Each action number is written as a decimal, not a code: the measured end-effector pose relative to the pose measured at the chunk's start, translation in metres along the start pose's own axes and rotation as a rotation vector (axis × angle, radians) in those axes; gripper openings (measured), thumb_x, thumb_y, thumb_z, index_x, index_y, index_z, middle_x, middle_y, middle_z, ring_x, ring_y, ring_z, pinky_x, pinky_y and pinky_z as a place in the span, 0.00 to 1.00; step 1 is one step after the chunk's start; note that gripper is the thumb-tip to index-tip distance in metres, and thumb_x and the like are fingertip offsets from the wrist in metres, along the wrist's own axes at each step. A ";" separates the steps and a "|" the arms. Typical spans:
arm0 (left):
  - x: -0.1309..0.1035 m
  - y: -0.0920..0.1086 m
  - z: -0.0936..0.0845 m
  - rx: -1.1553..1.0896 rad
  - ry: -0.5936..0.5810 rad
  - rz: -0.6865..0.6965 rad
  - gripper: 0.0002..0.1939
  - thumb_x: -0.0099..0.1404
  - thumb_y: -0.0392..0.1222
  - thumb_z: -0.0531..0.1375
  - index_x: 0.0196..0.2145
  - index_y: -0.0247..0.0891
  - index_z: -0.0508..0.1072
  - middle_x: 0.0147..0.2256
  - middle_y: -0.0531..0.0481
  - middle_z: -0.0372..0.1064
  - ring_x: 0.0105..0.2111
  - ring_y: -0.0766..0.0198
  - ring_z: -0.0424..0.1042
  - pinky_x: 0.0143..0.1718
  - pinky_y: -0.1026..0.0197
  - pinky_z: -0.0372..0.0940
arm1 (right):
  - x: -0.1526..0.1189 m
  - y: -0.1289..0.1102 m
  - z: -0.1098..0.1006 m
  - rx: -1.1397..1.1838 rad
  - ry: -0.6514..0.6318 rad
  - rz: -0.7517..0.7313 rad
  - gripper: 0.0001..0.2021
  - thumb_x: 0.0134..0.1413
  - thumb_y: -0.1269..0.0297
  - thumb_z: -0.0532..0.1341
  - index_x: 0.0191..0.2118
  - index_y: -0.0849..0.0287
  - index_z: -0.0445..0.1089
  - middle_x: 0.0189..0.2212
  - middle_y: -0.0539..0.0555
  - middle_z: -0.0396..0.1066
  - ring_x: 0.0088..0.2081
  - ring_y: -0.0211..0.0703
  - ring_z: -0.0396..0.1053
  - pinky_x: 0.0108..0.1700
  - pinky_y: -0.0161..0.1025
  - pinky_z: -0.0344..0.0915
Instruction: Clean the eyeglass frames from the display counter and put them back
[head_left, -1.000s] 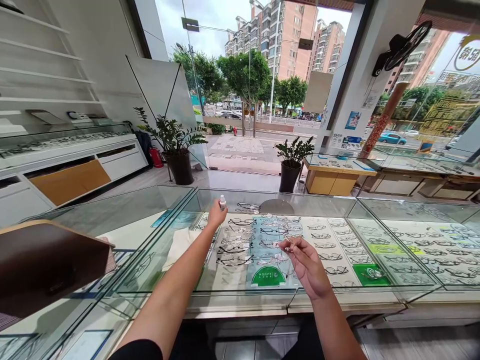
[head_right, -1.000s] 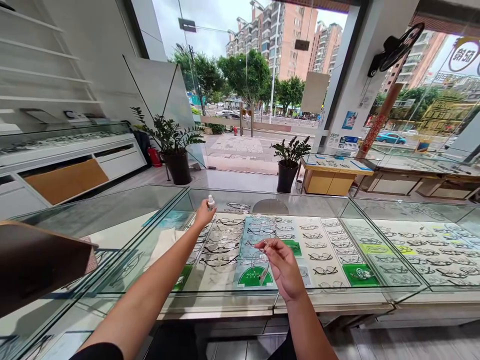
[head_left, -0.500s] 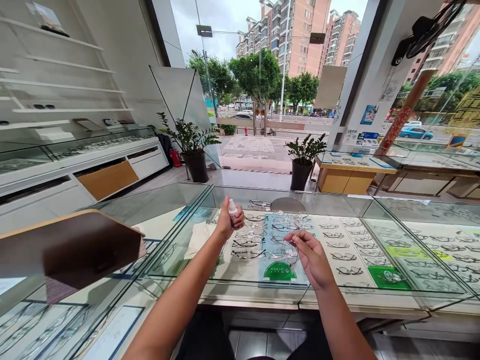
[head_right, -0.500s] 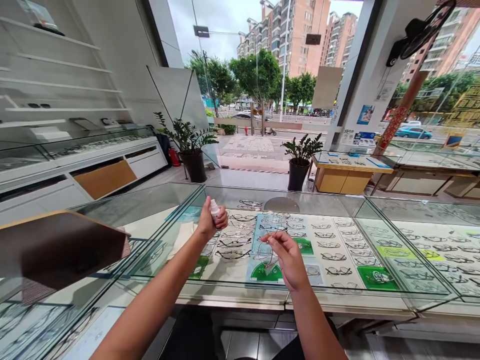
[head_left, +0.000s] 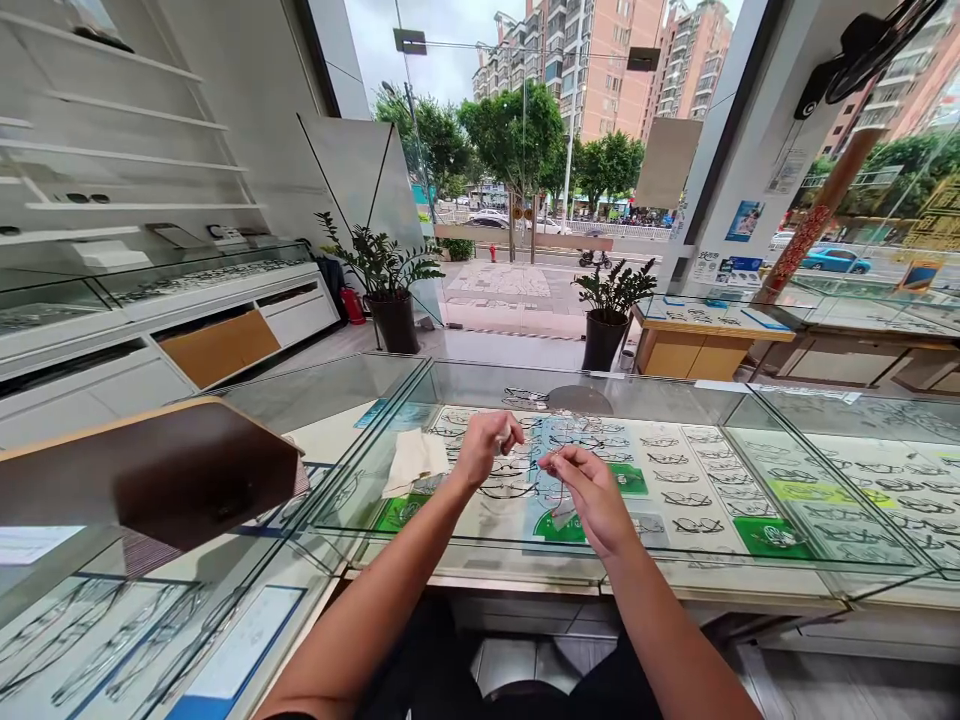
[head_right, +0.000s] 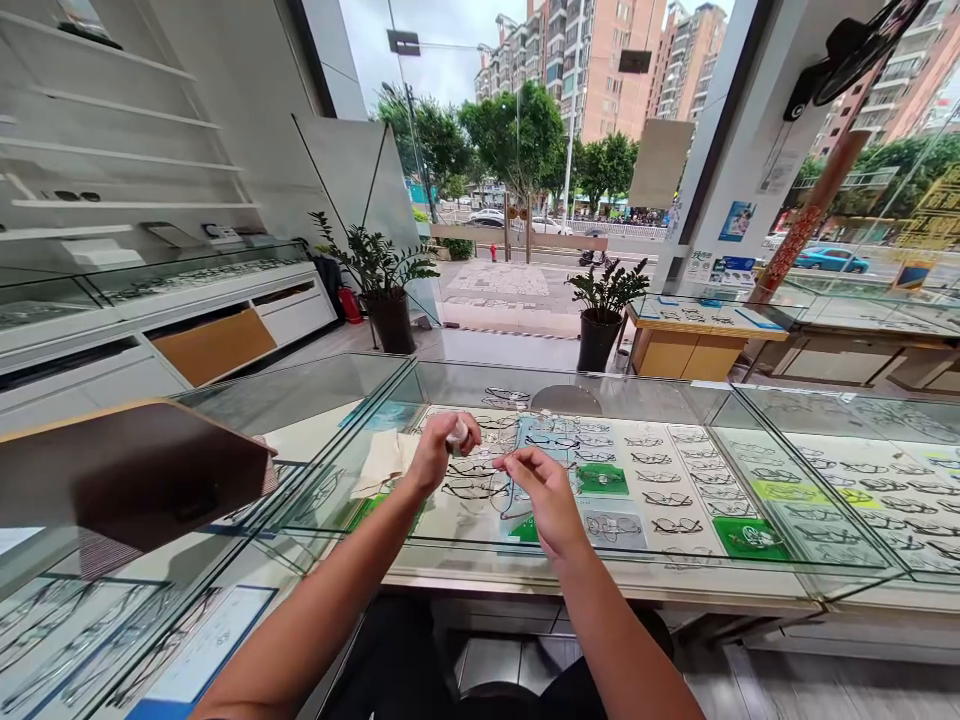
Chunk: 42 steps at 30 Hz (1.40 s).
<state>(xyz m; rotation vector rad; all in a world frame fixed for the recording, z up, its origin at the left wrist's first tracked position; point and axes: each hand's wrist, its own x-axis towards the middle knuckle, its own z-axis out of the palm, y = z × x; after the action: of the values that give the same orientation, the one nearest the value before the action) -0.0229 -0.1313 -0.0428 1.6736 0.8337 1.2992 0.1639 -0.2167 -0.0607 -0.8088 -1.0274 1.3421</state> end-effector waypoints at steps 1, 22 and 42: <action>-0.001 0.000 0.001 0.086 -0.008 0.035 0.36 0.69 0.72 0.51 0.19 0.38 0.69 0.17 0.52 0.60 0.20 0.65 0.59 0.27 0.60 0.53 | -0.001 0.001 0.002 -0.003 -0.002 0.003 0.13 0.56 0.49 0.73 0.37 0.53 0.79 0.41 0.55 0.81 0.50 0.52 0.73 0.62 0.51 0.62; 0.000 -0.002 0.016 0.598 0.054 0.179 0.30 0.67 0.63 0.52 0.17 0.41 0.53 0.16 0.53 0.48 0.20 0.65 0.47 0.28 0.57 0.40 | -0.013 -0.001 0.016 -0.003 -0.017 0.020 0.13 0.57 0.50 0.74 0.36 0.54 0.78 0.39 0.54 0.81 0.49 0.51 0.74 0.61 0.49 0.62; -0.037 -0.005 0.028 0.521 -0.133 0.098 0.27 0.63 0.62 0.58 0.17 0.41 0.61 0.16 0.51 0.55 0.20 0.63 0.50 0.30 0.57 0.41 | 0.002 0.007 0.001 0.127 0.150 -0.007 0.13 0.52 0.52 0.76 0.36 0.54 0.78 0.39 0.52 0.81 0.46 0.48 0.75 0.56 0.45 0.67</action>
<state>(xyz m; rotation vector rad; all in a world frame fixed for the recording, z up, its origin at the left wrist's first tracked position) -0.0043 -0.1675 -0.0660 2.2033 1.0839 1.0734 0.1606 -0.2144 -0.0668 -0.7971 -0.8187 1.3060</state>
